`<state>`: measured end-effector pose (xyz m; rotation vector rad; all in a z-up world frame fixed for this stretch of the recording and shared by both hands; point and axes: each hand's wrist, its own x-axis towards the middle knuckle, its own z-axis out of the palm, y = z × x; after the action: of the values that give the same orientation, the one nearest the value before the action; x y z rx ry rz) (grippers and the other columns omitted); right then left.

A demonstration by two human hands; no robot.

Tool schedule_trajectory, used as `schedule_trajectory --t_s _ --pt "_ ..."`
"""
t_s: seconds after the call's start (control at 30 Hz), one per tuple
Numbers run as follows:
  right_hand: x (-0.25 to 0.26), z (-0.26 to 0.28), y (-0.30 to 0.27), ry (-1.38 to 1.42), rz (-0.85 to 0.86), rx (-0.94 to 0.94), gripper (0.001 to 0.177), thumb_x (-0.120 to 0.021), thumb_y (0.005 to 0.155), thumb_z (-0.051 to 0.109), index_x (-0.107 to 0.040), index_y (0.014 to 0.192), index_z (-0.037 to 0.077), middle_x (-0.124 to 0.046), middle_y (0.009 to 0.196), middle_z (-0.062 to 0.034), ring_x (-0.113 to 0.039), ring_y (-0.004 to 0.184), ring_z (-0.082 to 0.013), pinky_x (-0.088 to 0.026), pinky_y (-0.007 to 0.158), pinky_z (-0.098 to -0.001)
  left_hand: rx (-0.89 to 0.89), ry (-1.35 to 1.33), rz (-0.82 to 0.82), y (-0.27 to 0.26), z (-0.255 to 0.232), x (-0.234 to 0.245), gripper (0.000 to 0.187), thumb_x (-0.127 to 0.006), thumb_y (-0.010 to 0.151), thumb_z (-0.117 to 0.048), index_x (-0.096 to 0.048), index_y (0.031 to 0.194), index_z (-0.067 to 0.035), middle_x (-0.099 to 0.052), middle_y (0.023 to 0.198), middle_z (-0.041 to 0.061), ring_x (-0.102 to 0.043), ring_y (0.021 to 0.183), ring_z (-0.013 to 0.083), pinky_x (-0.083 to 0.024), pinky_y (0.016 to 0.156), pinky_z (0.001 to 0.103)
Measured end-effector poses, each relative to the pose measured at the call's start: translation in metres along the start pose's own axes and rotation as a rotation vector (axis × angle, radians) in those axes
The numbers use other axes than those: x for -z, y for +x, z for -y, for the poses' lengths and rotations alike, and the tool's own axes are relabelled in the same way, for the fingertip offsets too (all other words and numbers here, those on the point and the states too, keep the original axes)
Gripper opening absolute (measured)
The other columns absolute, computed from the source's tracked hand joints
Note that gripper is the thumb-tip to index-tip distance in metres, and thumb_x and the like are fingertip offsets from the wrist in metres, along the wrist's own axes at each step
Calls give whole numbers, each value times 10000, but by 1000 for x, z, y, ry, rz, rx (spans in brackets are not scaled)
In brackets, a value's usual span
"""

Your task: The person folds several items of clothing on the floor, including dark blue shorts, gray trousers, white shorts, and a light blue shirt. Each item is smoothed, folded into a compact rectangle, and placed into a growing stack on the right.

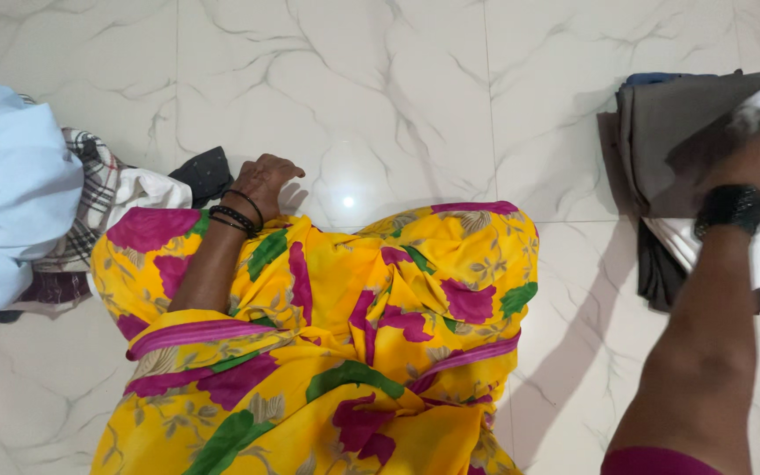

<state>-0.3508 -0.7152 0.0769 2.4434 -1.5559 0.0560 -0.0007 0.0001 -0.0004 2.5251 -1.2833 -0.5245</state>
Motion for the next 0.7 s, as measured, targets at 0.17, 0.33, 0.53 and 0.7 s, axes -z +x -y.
schedule_trajectory --t_s 0.17,0.33,0.53,0.7 --pt "-47 23 -81 126 387 -83 979 -776 831 190 -260 1662 228 -245 1726 -172 -358 1472 -515 -339 1182 -647 -12 13 3 5 9 -11 705 -895 629 -219 -635 1283 -192 -613 1371 32 -489 1339 251 -410 1074 457" --pt "-52 76 -70 -26 165 58 948 -791 820 369 -300 1557 32 -301 1577 -315 -283 1445 -480 -250 1137 -554 -38 -20 -26 17 24 -39 448 -789 856 -272 -664 1277 -182 -622 1378 51 -495 1330 274 -399 1073 491" --pt "-68 267 -124 432 469 728 666 -760 881 482 -605 1414 113 -537 1494 -206 -502 1373 -373 -398 1150 -441 -123 -87 -172 7 29 -32 414 -755 870 -232 -681 1274 -179 -642 1374 43 -509 1333 281 -404 1076 495" --pt "-49 394 -260 577 524 1186 497 -721 902 407 -669 1279 87 -639 1344 -204 -608 1225 -381 -481 1069 -422 -271 -371 -547 -67 90 46 619 -690 779 -300 -633 1380 -161 -598 1460 122 -495 1426 328 -414 1206 465"
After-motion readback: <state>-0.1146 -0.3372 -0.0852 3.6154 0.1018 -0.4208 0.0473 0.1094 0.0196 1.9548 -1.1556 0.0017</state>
